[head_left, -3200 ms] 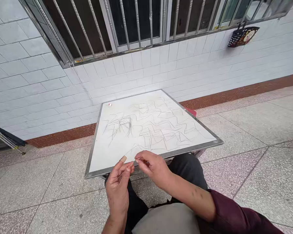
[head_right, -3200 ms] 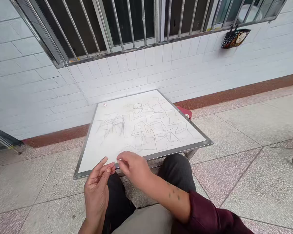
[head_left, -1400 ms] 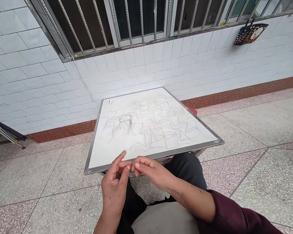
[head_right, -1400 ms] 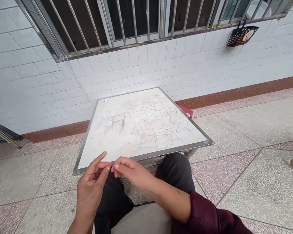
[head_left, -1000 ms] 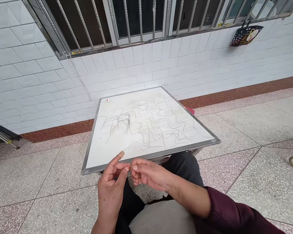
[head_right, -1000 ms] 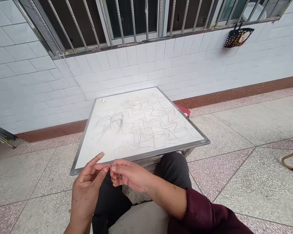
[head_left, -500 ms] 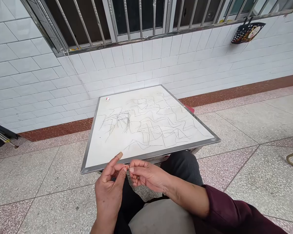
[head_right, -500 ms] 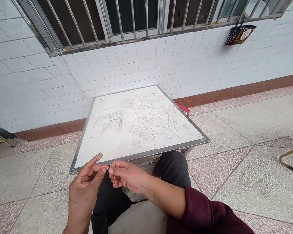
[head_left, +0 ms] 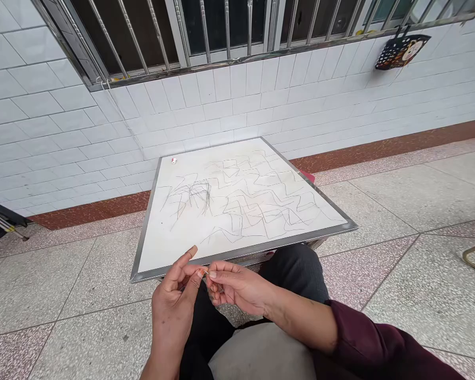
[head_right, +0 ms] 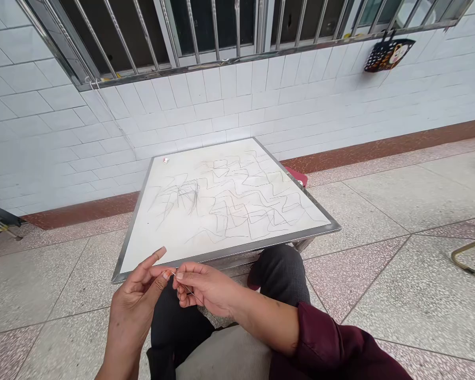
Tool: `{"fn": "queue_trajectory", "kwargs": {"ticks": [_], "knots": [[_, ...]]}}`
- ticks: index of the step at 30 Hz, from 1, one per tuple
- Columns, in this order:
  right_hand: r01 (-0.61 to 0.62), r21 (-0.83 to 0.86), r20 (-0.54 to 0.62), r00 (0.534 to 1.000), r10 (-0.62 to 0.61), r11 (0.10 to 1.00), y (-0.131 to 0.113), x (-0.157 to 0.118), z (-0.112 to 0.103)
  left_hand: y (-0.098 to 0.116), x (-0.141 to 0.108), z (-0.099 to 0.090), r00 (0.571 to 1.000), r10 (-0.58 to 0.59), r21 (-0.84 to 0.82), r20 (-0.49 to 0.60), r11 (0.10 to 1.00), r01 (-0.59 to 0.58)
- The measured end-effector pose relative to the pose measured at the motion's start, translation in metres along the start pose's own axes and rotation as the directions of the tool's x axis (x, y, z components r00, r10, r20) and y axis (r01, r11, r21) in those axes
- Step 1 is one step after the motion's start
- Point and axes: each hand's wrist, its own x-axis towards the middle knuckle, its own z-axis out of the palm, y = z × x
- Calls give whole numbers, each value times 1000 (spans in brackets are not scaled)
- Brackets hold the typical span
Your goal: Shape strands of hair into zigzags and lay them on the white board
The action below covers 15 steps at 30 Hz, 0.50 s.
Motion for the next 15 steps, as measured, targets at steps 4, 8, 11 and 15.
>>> {"fn": "queue_trajectory", "kwargs": {"ticks": [4, 8, 11, 15], "knots": [[-5, 11, 2, 1000, 5, 1000, 1, 1, 1, -3, -1, 0, 1000, 21, 29, 4, 999, -21], [-6, -11, -44, 999, 6, 1000, 3, 3, 5, -8, 0, -1, 999, 36, 90, -2, 995, -36], [-14, -12, -88, 996, 13, 1000, 4, 4, 6, -9, 2, -3, 999, 45, 103, -12, 994, -43], [-10, -41, -67, 998, 7, 999, 3, 4, 5, -8, 5, -4, 998, 61, 95, -11, 994, -59]]}}
